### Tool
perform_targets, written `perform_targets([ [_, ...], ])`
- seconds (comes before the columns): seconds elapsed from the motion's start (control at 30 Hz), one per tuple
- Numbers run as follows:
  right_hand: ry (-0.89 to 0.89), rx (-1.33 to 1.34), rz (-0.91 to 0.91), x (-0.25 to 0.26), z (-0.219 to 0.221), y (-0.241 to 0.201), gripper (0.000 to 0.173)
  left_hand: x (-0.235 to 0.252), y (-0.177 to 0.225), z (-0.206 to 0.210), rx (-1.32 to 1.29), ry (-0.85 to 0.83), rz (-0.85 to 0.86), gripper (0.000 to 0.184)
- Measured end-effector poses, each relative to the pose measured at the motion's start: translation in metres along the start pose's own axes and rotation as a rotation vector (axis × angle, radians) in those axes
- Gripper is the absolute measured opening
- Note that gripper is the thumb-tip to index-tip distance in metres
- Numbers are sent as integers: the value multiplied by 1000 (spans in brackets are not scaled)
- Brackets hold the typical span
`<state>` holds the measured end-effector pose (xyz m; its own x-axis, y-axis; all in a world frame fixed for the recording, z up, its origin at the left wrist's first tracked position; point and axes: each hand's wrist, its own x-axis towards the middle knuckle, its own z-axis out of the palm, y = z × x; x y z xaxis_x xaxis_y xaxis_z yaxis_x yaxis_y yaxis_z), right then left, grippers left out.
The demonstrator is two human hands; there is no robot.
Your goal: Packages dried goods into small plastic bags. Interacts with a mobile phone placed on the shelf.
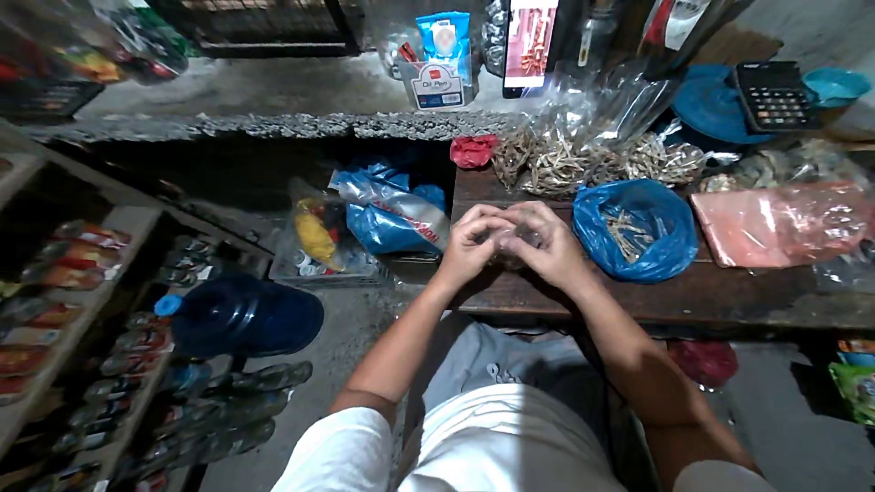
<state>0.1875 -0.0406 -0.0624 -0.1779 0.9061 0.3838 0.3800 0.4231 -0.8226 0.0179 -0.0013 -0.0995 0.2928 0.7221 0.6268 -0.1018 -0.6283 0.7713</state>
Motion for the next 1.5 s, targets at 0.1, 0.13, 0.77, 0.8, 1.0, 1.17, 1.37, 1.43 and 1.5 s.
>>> perform_targets([
  [0.1,46,-135,-81,2,1,-2,22,-8,9,-6,61,-101,-169,41],
  [0.13,48,-178,-122,4,0,-3,21,-7,13,-6,81,-153,-284,59],
  [0.77,-33,-620,-183,58,-41,-12,38,50,37,13,130,-486,-560,22],
  [0.8,-9,-626,-177,59,-43,-9,40,50,35,13,145,-482,-539,24],
  [1.0,56,-605,-183,51,-43,-3,44,41,25,19,362,-470,-381,36],
  [1.17,22,-508,-198,45,-48,-2,38,28,6,23,338,-391,-265,32],
  [1.37,37,-285,-84,36,-91,-15,35,13,-22,15,255,-487,-386,88],
  [1.43,135,-232,-134,34,-105,-29,35,11,-26,12,232,-468,-399,93],
  [1.5,143,-220,-242,34,-112,-40,31,11,-27,10,232,-453,-414,92],
])
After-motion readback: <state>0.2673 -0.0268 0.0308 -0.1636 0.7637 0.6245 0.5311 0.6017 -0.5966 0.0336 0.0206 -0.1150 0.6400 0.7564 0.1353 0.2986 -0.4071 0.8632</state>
